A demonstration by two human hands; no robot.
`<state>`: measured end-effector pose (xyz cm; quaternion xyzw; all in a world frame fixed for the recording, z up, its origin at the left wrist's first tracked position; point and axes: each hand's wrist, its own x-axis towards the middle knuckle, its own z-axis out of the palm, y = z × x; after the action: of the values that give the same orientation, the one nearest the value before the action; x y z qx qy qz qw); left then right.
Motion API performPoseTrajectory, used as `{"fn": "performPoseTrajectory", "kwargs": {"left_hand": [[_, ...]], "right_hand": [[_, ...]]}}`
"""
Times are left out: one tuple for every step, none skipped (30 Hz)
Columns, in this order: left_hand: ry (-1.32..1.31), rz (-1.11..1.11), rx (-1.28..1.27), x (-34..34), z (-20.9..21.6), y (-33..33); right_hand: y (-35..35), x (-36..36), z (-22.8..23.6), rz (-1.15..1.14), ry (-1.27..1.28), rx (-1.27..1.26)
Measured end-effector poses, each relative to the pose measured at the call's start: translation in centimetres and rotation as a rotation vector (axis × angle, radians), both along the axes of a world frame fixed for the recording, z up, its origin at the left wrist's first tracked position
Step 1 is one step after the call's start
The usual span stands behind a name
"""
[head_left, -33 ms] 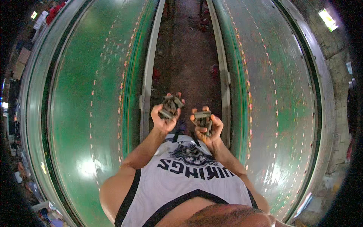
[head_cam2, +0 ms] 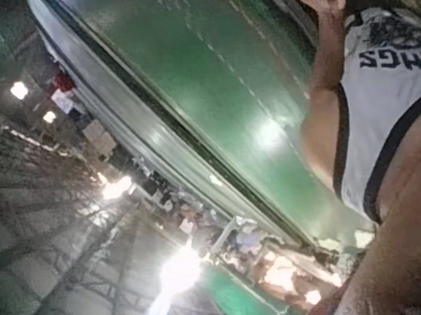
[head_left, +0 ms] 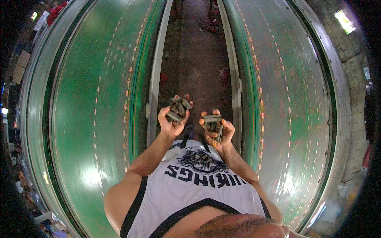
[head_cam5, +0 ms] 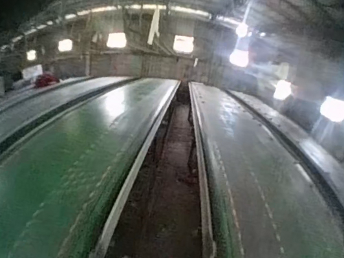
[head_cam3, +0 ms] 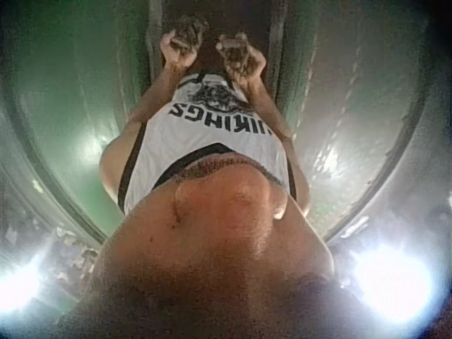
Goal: The person repeatedly picks up small cylindrical objects and places them into holes on a large green board. Later, the person handles a bundle of pastel-colored fabric, unties it, and begins to unfold the contents.
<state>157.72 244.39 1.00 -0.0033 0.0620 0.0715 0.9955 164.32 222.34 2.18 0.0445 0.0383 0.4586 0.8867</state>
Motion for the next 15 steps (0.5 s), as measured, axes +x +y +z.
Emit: {"fn": "performPoseTrajectory", "kwargs": {"left_hand": [[0.024, 0.019, 0.041, 2.7, 0.5, 1.7], [0.018, 0.027, 0.033, 5.0, 1.0, 3.0], [0.01, 0.032, 0.03, 7.6, 1.4, 4.3], [-0.022, 0.028, 0.02, 10.0, 1.5, 5.8], [0.002, 0.03, 0.015, 12.7, 1.6, 7.0], [0.011, 0.022, 0.0, 14.6, 1.4, 7.9], [0.011, 0.015, -0.011, 17.0, 1.0, 10.0], [-0.018, -0.014, -0.047, 20.3, 0.7, 11.4], [0.008, -0.019, -0.033, 23.3, 0.4, 12.5], [0.027, -0.024, -0.031, 26.1, 0.1, 13.5], [0.046, -0.029, -0.029, 29.0, -0.4, 13.9], [0.065, -0.042, -0.04, 31.9, -0.4, 15.4], [0.06, -0.049, -0.009, 34.4, 0.1, 16.5], [0.037, -0.051, 0.024, 38.0, 1.1, 17.9], [-0.029, -0.076, 0.064, 41.6, 2.4, 19.8]], "right_hand": [[1.5, 2.5, 0.7, -0.001, -0.034, 0.023], [2.8, 4.7, 1.3, -0.024, -0.052, 0.031], [4.2, 7.2, 1.8, -0.05, -0.072, 0.044], [5.9, 9.6, 1.9, -0.075, -0.097, 0.057], [7.2, 12.3, 1.8, -0.074, -0.081, 0.073], [8.6, 14.5, 1.2, -0.072, -0.062, 0.085], [11.0, 17.0, 0.3, -0.069, -0.051, 0.101], [12.8, 20.0, -0.4, -0.067, -0.04, 0.098], [14.3, 22.8, -1.2, -0.026, 0.002, 0.119], [15.7, 25.5, -2.0, -0.027, 0.037, 0.026], [16.6, 28.4, -2.8, -0.021, 0.075, -0.046], [18.3, 31.9, -3.5, 0.047, 0.017, 0.009], [20.1, 34.9, -3.6, 0.049, -0.012, -0.064], [21.5, 38.7, -3.0, 0.063, -0.041, -0.136], [23.2, 42.2, -2.2, 0.073, -0.071, -0.136]]}}
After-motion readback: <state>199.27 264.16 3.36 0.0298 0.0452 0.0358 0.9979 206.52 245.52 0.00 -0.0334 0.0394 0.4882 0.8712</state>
